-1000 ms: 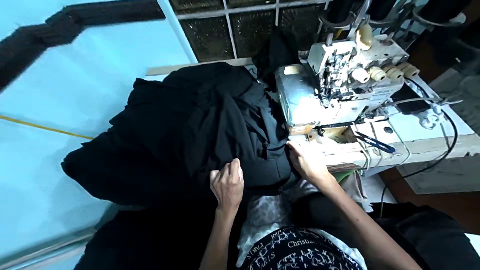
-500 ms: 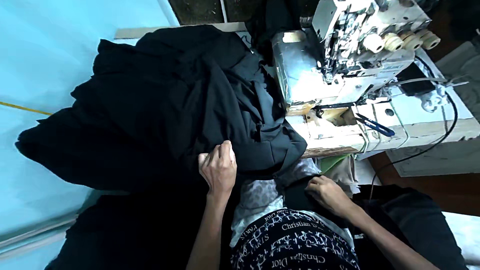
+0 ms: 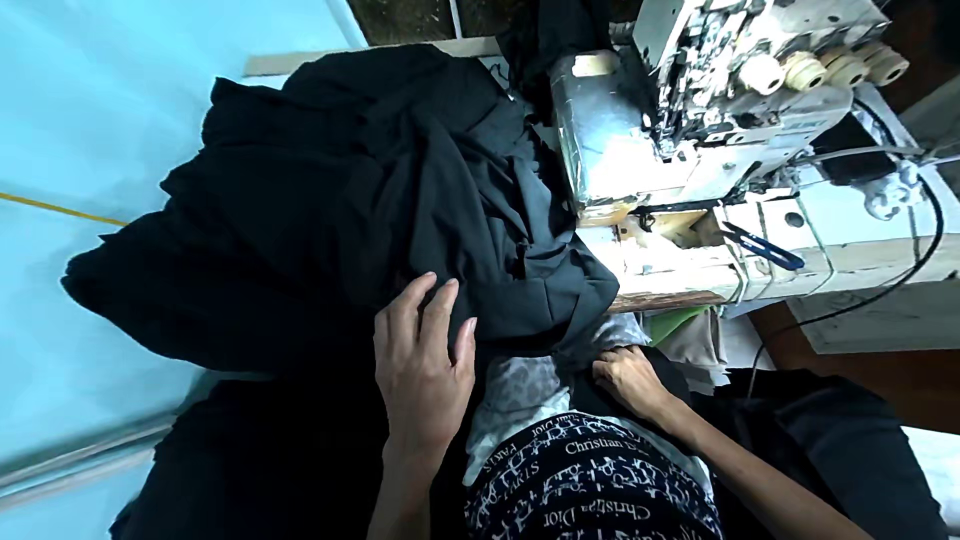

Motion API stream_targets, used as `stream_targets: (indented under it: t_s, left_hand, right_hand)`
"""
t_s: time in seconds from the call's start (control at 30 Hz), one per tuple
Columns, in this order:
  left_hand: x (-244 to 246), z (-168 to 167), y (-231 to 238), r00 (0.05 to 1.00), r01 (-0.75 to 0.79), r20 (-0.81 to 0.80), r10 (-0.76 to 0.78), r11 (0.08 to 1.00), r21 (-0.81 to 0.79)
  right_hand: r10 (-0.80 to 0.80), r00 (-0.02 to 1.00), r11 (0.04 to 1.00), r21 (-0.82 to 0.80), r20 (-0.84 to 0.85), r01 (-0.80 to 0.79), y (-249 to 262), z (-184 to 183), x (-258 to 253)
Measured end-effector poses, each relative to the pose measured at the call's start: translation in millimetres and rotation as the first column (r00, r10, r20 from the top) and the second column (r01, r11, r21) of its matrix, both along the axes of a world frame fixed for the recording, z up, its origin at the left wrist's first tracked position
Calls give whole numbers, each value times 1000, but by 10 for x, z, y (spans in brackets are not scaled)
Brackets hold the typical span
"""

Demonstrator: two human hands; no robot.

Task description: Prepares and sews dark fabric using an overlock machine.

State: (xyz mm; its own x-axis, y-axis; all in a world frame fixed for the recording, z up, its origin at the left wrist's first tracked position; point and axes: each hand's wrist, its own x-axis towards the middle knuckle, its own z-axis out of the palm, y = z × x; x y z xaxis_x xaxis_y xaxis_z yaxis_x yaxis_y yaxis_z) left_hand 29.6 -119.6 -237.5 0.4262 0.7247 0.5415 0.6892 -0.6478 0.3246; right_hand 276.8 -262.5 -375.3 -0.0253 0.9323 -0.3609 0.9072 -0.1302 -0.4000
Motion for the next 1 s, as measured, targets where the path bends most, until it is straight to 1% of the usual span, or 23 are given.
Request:
stream_targets:
  t_s: [0.03, 0.07, 0.1, 0.13, 0.17, 0.2, 0.23, 0.3, 0.37, 0.4, 0.47, 0.53, 0.57, 0.6, 0.63, 0.67, 0.7, 0.73, 0.83, 0.9, 1.0]
  left_hand:
    - [-1, -9, -39, 1000, 18, 4, -18, 1000, 0]
    - [-5, -12, -86, 999, 45, 11, -45, 999, -6]
    - [-12, -11, -141, 996, 81, 24, -81, 996, -20]
    - [-14, -5, -201, 991, 128, 52, -126, 991, -43]
    - [-12, -3, -267, 979, 189, 95, -181, 979, -80]
    - [-4, -8, -337, 958, 265, 153, -244, 955, -135]
    - [16, -31, -404, 922, 359, 225, -314, 912, -199]
    - [119, -146, -511, 823, 546, 375, -427, 778, -311]
    - [305, -328, -607, 732, 670, 499, -464, 624, -403]
    - [415, -420, -657, 693, 713, 560, -454, 543, -442]
    - [616, -530, -761, 605, 795, 688, -401, 352, -493]
    - [760, -516, -846, 463, 885, 828, -317, 124, -448]
    - [808, -483, -873, 372, 924, 887, -274, 22, -381]
    - [842, -440, -891, 282, 950, 932, -229, -66, -304]
    - [866, -398, -905, 206, 964, 962, -180, -132, -232]
    - [878, -354, -918, 152, 968, 981, -122, -180, -172]
    - [879, -308, -930, 130, 969, 990, -55, -205, -139]
    - [870, -266, -939, 120, 970, 993, -15, -210, -121]
    - [833, -204, -959, 109, 986, 994, -21, -125, -110]
    - [819, -226, -977, 101, 992, 994, -43, -74, -104]
    - [804, -267, -981, 123, 992, 988, -88, -25, -126]
  right_hand:
    - [2, 1000, 987, 161, 14, -4, -71, -75, -5]
    - [8, 1000, 950, 313, 25, -15, -130, -145, -7]
    - [12, 1000, 913, 408, 19, -19, -180, -174, -2]
    - [9, 1000, 907, 422, -28, 3, -227, -124, 6]
    - [-12, 992, 927, 369, -127, 58, -279, -2, 19]
    - [-63, 965, 952, 275, -255, 135, -333, 164, 38]
    - [-122, 919, 959, 194, -376, 207, -392, 316, 69]
    - [-191, 798, 945, 114, -572, 308, -525, 574, 149]
    - [-181, 672, 933, 91, -718, 349, -657, 853, 204]
    - [-128, 619, 933, 118, -775, 341, -715, 984, 219]
    - [53, 550, 933, 238, -833, 271, -788, 1234, 210]
    - [219, 538, 888, 395, -814, 236, -799, 1445, 141]
    - [272, 565, 850, 469, -779, 239, -789, 1520, 100]
    - [299, 612, 807, 537, -732, 247, -769, 1574, 63]
    - [306, 665, 763, 593, -681, 257, -745, 1605, 34]
    - [299, 708, 722, 637, -640, 271, -715, 1615, 9]
    - [284, 732, 689, 663, -620, 294, -685, 1611, -11]
    - [272, 738, 663, 676, -618, 322, -658, 1604, -29]
    - [252, 711, 619, 674, -656, 403, -589, 1576, -88]
    - [249, 665, 624, 642, -704, 445, -553, 1536, -108]
    - [220, 631, 658, 591, -744, 467, -552, 1449, -110]
